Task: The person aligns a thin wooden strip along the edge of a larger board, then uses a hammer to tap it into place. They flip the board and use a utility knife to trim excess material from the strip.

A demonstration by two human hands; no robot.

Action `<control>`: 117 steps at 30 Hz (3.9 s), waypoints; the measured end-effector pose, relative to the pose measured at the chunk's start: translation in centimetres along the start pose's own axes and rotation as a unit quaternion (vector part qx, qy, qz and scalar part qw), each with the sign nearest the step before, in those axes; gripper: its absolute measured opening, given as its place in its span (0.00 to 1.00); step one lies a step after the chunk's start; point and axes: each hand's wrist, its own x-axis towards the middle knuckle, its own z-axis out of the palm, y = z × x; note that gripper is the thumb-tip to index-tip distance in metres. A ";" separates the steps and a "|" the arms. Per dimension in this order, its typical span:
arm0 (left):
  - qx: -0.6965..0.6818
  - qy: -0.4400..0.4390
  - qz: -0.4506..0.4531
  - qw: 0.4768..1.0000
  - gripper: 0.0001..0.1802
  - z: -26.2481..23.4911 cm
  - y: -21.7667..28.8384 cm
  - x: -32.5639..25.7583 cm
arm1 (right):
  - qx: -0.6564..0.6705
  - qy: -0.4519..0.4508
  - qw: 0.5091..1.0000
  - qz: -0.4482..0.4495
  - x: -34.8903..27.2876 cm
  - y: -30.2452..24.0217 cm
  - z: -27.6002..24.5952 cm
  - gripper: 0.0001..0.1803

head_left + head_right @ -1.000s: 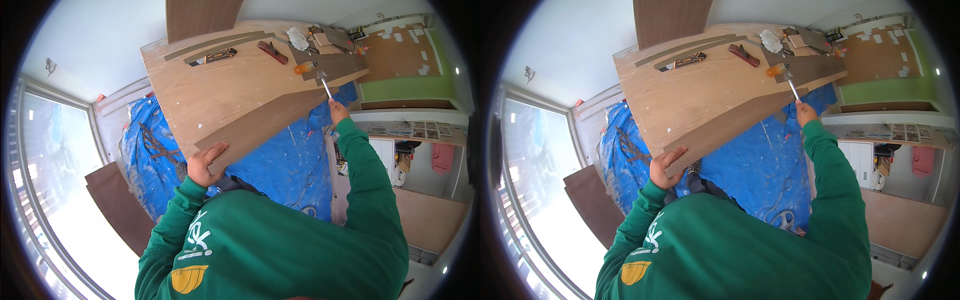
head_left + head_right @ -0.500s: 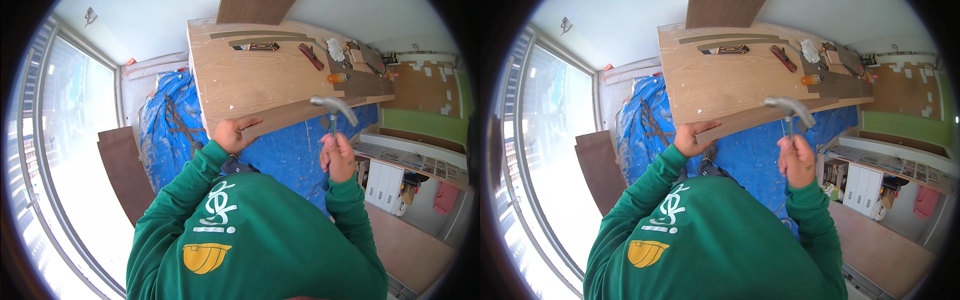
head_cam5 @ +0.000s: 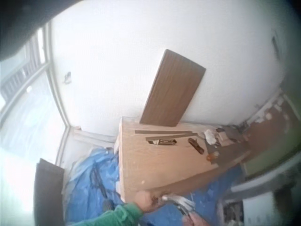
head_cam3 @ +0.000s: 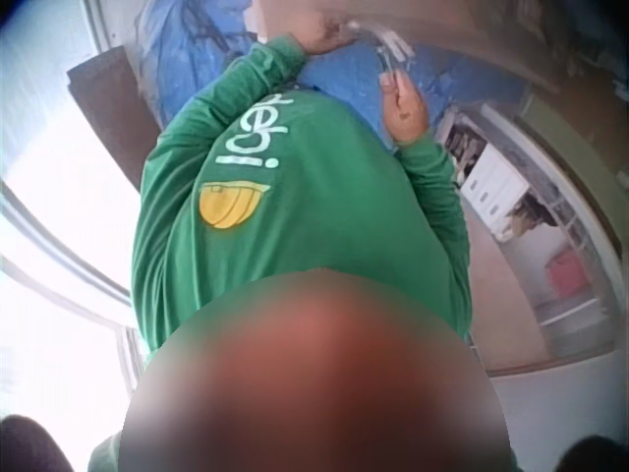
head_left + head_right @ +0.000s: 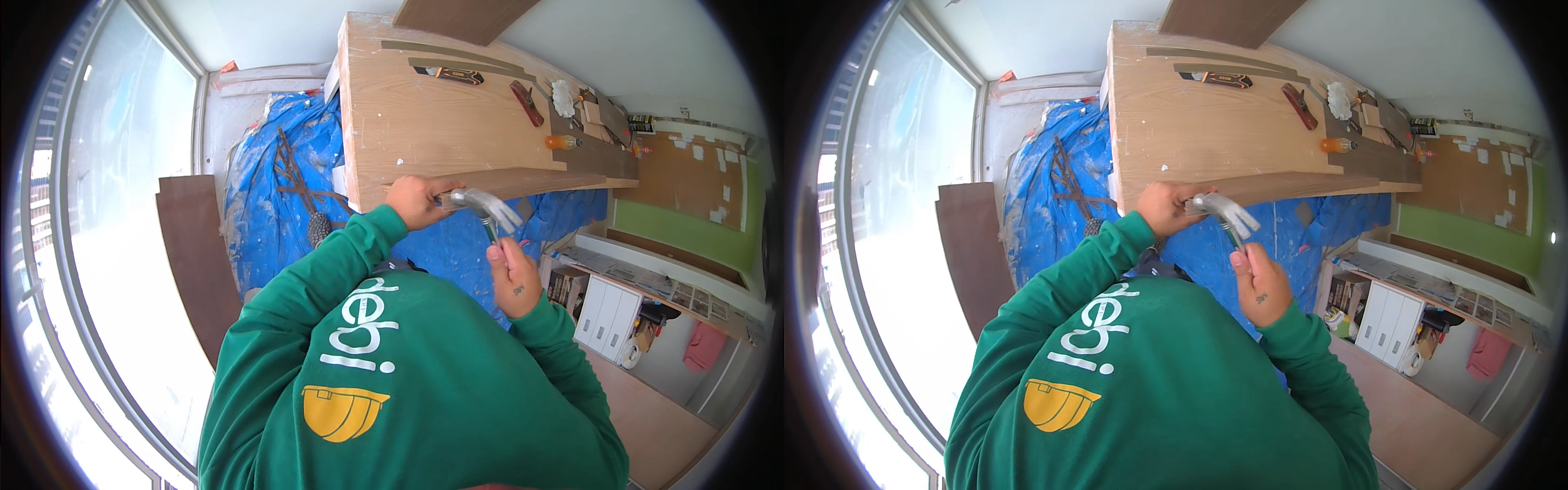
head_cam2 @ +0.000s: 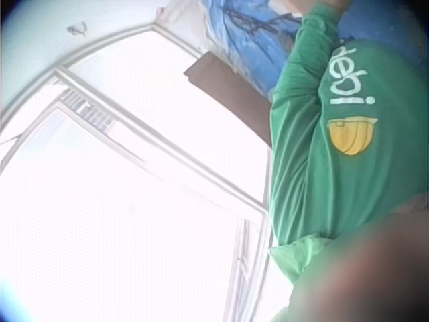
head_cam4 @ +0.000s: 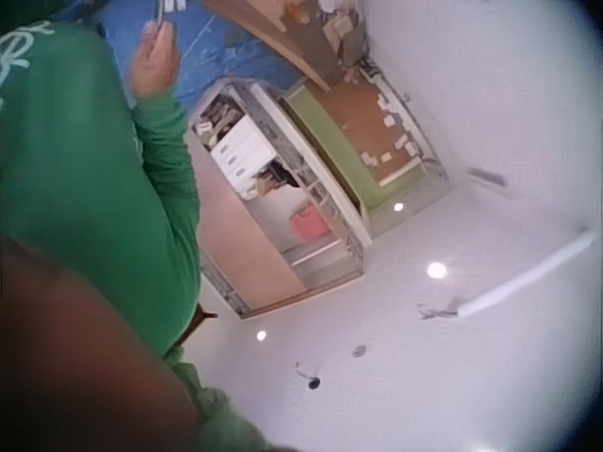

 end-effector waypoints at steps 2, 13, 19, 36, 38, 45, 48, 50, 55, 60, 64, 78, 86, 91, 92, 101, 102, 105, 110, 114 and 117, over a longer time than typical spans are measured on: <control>0.028 -0.003 -0.004 1.000 0.26 0.3 -0.6 -0.2 | 0.034 -0.004 0.996 0.078 -0.1 0.0 -0.2 0.19; 0.043 -0.006 0.000 0.999 0.27 1.0 -1.5 -0.2 | 0.029 0.057 0.997 0.046 -0.6 0.9 1.8 0.19; 0.051 0.008 0.008 0.999 0.26 1.3 -1.9 0.0 | 0.012 0.084 0.995 0.049 -2.0 1.3 2.4 0.20; 0.014 0.004 -0.004 1.000 0.26 0.9 -1.1 0.0 | -0.022 0.081 0.996 0.030 -2.1 1.1 3.2 0.19; 0.018 -0.003 -0.011 1.000 0.26 0.9 -1.0 -0.1 | -0.002 0.072 0.996 0.059 -2.0 0.9 2.8 0.19; 0.019 -0.011 -0.034 0.999 0.27 0.7 -0.6 -0.1 | -0.030 0.073 0.997 0.023 -1.1 0.7 2.2 0.21; 0.027 -0.002 -0.013 1.000 0.27 0.6 -0.5 -0.1 | 0.051 0.067 0.989 0.122 -0.4 1.4 1.3 0.22; 0.027 -0.009 -0.019 0.999 0.27 0.5 -0.4 -0.1 | 0.069 0.093 0.988 0.100 -0.3 1.9 0.8 0.22; 0.061 -0.036 -0.047 0.996 0.27 0.4 -0.1 -0.2 | 0.024 0.084 0.990 0.113 0.2 3.4 -0.4 0.23; 0.049 -0.008 -0.022 0.999 0.25 0.6 0.0 -0.3 | -0.028 0.106 0.986 0.126 0.2 4.2 -1.3 0.23; 0.050 0.015 0.014 0.999 0.24 0.7 -0.4 -0.3 | 0.090 0.092 0.974 0.186 0.8 3.5 -2.4 0.21; 0.058 -0.025 -0.050 0.997 0.26 0.5 -0.7 -0.3 | -0.028 0.103 0.991 -0.085 -0.5 0.1 0.9 0.23; 0.043 0.015 0.000 0.999 0.24 1.1 -1.3 0.2 | 0.026 0.115 0.993 0.021 -0.5 1.7 -0.1 0.23; 0.031 -0.001 -0.026 0.999 0.24 0.6 -0.8 0.3 | 0.023 0.154 0.986 0.052 -0.1 3.7 -1.5 0.23; 0.026 -0.002 -0.026 0.999 0.24 0.5 -0.7 0.3 | -0.001 0.161 0.986 0.051 0.1 4.1 -1.7 0.23; 0.006 -0.025 -0.046 0.999 0.21 0.0 -0.3 0.6 | -0.010 0.173 0.981 0.092 1.7 6.5 -4.8 0.22; 0.013 -0.031 -0.049 0.998 0.20 0.0 -0.2 0.5 | -0.016 0.157 0.983 0.097 1.9 7.0 -4.9 0.22; 0.017 -0.025 -0.031 0.999 0.21 0.0 -0.2 0.6 | 0.020 0.226 0.970 0.088 2.6 8.6 -6.0 0.22; 0.009 -0.027 -0.041 0.999 0.22 0.2 -0.6 0.4 | -0.006 0.222 0.965 0.142 3.7 11.2 -7.5 0.22; 0.003 -0.025 -0.044 0.999 0.25 0.4 -1.0 0.4 | 0.027 0.267 0.949 0.166 4.3 13.5 -8.6 0.22; 0.006 -0.026 -0.041 0.999 0.25 0.3 -1.1 0.5 | -0.008 0.245 0.945 0.215 4.7 15.5 -8.3 0.21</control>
